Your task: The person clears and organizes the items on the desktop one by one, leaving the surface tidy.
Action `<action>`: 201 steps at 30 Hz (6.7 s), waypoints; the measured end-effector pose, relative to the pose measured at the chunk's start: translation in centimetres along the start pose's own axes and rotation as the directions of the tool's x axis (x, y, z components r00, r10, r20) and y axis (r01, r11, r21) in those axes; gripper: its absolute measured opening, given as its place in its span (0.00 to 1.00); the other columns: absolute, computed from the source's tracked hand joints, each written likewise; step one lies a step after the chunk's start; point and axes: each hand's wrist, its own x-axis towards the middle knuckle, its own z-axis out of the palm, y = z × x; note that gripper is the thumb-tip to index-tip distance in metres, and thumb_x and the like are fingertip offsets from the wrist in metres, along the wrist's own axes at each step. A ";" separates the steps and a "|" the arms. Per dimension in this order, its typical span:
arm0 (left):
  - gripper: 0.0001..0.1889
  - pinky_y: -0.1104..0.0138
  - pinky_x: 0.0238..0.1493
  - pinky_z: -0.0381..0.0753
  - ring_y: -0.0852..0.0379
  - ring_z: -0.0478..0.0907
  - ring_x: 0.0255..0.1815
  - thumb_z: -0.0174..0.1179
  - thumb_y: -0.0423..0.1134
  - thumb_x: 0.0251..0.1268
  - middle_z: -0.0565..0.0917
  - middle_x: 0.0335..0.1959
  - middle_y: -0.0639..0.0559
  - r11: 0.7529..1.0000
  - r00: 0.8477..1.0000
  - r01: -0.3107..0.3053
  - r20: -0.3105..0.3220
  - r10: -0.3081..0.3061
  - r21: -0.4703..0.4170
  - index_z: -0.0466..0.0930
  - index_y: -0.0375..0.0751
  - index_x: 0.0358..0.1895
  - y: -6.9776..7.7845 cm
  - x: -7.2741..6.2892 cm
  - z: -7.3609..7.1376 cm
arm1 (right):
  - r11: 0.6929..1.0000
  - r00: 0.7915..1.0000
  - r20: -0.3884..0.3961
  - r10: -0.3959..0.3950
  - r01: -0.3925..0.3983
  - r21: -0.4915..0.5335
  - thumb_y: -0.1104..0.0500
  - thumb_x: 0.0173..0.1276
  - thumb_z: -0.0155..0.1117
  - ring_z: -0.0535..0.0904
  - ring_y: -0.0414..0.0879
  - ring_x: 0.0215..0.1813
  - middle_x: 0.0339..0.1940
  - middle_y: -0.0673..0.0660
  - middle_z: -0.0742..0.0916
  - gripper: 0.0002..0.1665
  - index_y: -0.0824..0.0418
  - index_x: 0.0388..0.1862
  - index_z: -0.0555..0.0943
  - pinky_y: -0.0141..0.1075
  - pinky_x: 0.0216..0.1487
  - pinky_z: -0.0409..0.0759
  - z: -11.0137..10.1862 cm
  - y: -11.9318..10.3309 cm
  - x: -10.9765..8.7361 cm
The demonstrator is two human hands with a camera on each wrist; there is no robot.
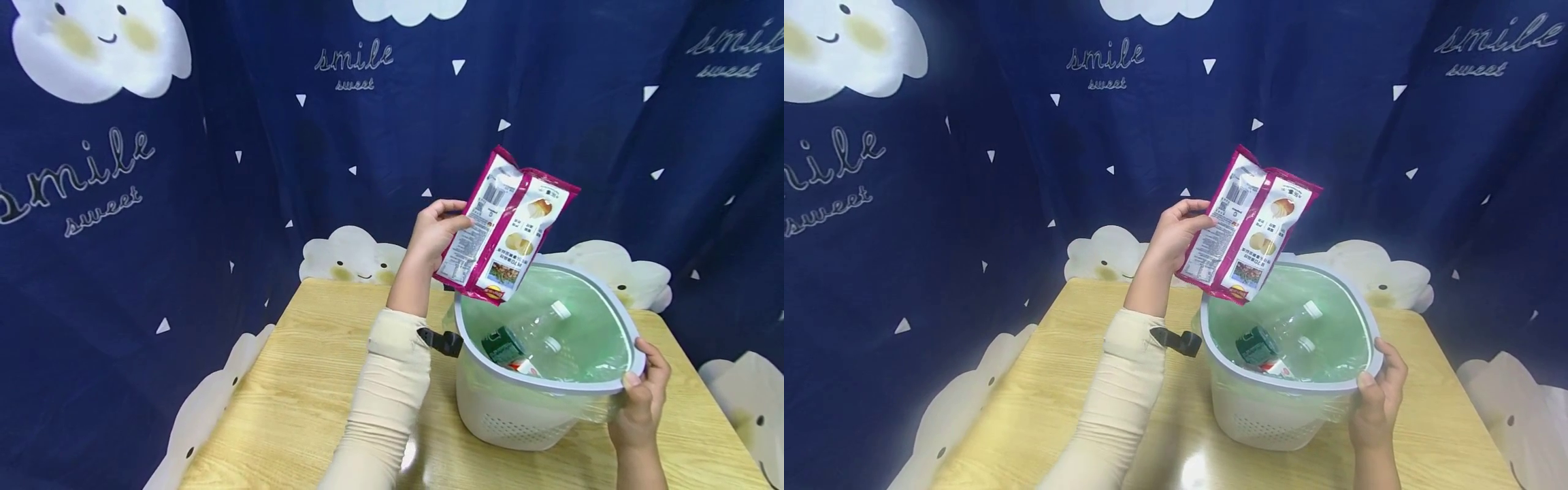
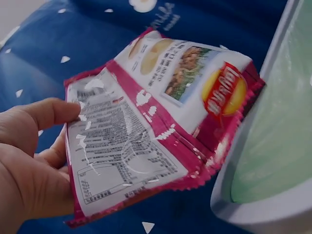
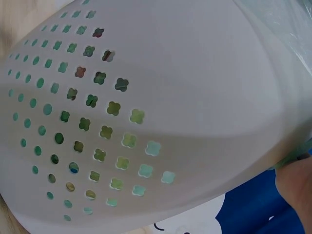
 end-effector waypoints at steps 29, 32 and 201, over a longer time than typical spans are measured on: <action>0.17 0.61 0.28 0.79 0.50 0.80 0.29 0.62 0.22 0.52 0.81 0.33 0.45 0.910 0.879 0.336 0.265 -0.396 0.244 0.79 0.43 0.44 -3.5 2.6 2.4 | 1.000 1.000 -0.018 0.004 -0.004 -0.005 0.73 0.51 0.43 0.72 0.51 0.47 0.51 0.68 0.69 0.30 0.72 0.58 0.66 0.31 0.44 0.76 -0.2 -0.1 -0.1; 0.17 0.61 0.29 0.79 0.49 0.81 0.29 0.63 0.23 0.53 0.83 0.34 0.45 0.886 0.836 0.385 0.310 -0.453 0.257 0.79 0.44 0.44 -3.9 2.8 2.3 | 1.000 1.000 -0.019 0.000 -0.001 -0.013 0.73 0.51 0.42 0.72 0.50 0.47 0.51 0.68 0.69 0.30 0.72 0.58 0.66 0.31 0.44 0.76 -0.2 -0.2 -0.1; 0.05 0.57 0.38 0.80 0.55 0.72 0.20 0.62 0.24 0.54 0.74 0.16 0.50 0.674 0.859 0.284 0.132 -0.495 0.682 0.83 0.36 0.28 -6.2 0.6 8.7 | 0.998 0.992 0.122 0.017 -0.023 0.051 0.82 0.61 0.28 0.71 0.50 0.52 0.50 0.66 0.74 0.28 0.82 0.61 0.59 0.31 0.51 0.72 -1.2 -2.4 0.3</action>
